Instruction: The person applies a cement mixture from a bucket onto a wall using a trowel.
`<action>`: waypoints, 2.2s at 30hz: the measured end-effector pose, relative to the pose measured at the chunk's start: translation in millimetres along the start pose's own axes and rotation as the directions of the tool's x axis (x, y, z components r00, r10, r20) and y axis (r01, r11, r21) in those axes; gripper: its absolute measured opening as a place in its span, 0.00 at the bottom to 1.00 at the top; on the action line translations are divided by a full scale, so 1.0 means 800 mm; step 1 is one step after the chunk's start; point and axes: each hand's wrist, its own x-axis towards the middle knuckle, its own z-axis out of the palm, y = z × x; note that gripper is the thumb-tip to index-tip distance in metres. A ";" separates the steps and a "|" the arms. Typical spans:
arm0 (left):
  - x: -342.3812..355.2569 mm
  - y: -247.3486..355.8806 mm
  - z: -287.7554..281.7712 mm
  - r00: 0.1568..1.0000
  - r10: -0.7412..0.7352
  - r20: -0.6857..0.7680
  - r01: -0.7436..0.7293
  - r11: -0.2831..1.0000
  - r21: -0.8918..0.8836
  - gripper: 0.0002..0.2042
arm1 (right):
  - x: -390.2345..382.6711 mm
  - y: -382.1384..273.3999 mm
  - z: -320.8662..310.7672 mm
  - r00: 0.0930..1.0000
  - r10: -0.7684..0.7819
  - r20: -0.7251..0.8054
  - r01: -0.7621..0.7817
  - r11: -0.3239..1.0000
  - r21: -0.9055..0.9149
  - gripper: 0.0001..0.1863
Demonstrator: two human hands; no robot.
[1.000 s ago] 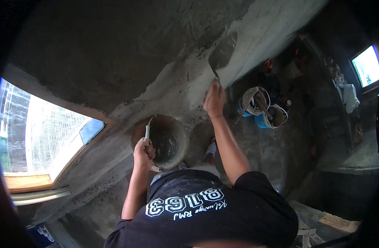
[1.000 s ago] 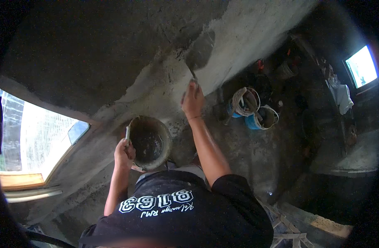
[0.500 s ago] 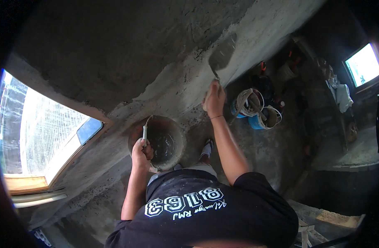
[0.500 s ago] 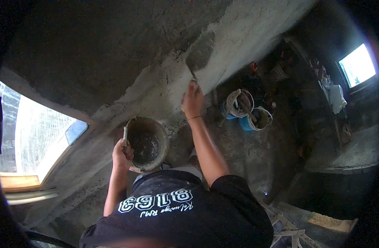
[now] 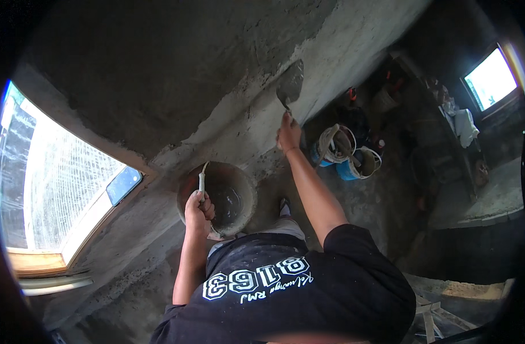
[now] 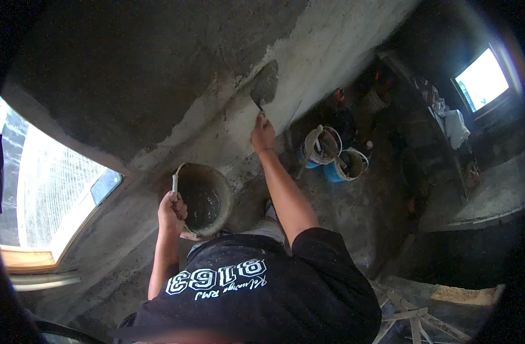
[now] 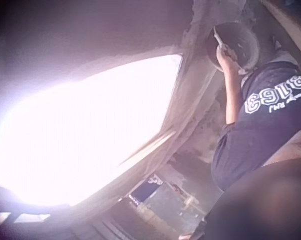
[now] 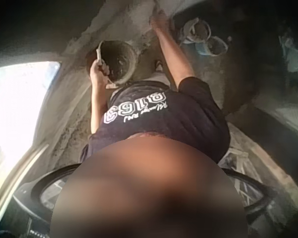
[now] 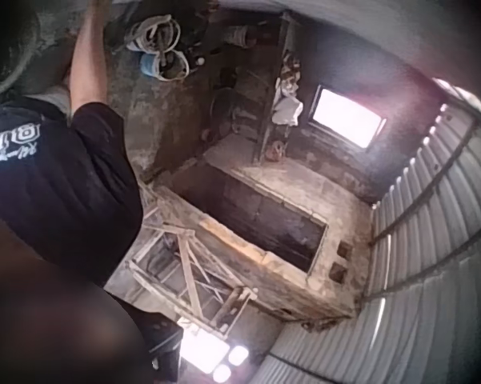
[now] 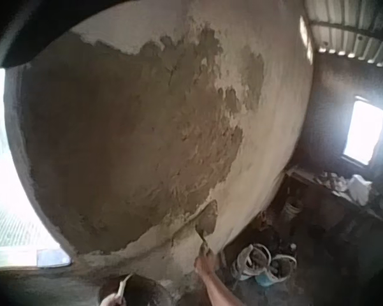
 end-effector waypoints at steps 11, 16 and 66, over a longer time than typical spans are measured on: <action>0.015 -0.022 0.047 0.994 0.057 -0.095 -0.056 0.998 0.014 0.09 | 0.100 -0.033 -0.011 0.926 -0.191 0.325 0.083 0.944 0.319 0.19; 0.025 -0.030 0.067 0.986 0.097 -0.137 -0.095 0.995 0.016 0.09 | 0.088 0.005 -0.005 0.876 -0.088 0.475 -0.022 0.975 0.222 0.20; 0.012 -0.062 0.130 0.921 0.200 -0.334 -0.198 0.979 0.040 0.10 | 0.075 -0.010 -0.083 0.803 -0.359 0.476 0.394 0.919 0.028 0.23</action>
